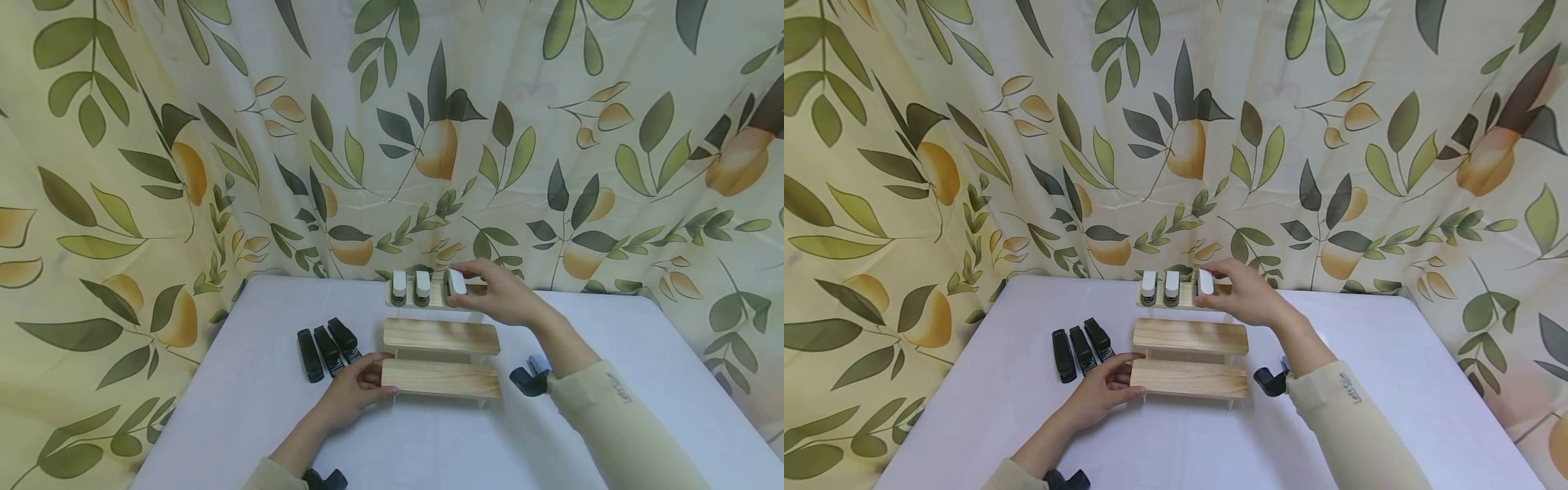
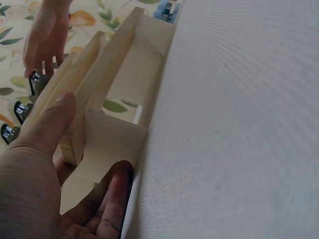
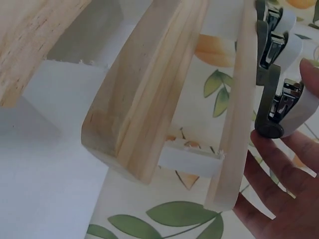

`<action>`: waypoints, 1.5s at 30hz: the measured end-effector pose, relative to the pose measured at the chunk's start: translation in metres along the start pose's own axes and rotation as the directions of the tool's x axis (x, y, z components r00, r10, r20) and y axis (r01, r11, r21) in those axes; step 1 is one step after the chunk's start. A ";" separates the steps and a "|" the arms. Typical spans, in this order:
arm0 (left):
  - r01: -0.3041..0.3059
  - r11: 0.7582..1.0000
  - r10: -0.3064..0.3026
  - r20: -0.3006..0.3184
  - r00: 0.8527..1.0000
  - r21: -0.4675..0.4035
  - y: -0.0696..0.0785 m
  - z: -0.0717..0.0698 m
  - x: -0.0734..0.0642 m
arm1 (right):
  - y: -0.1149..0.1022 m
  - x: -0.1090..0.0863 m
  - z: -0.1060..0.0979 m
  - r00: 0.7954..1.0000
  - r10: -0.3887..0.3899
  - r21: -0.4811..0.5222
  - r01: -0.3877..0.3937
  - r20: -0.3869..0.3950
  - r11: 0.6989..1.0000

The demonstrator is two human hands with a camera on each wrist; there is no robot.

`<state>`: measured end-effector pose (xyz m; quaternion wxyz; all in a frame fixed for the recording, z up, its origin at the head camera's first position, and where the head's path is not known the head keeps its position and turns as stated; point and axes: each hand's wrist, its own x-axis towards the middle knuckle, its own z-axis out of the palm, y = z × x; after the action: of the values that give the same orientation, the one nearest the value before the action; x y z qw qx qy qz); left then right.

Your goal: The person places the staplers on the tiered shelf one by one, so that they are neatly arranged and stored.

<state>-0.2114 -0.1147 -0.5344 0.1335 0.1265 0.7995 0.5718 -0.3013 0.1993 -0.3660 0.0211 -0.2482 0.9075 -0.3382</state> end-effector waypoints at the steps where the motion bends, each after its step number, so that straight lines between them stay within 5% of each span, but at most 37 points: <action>1: 0.001 1.000 -0.001 -0.001 1.000 0.000 0.000 0.000 0.000 | 0.000 0.001 0.001 1.000 0.000 0.003 0.000 0.002 1.000; 45: 0.001 1.000 -0.001 0.004 1.000 -0.020 0.000 0.000 0.000 | 0.003 0.010 0.013 0.999 0.019 0.014 -0.020 0.037 1.000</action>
<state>-0.2115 -0.1148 -0.5344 0.1367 0.1258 0.7935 0.5795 -0.3082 0.1888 -0.3765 0.0431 -0.2453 0.9068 -0.3401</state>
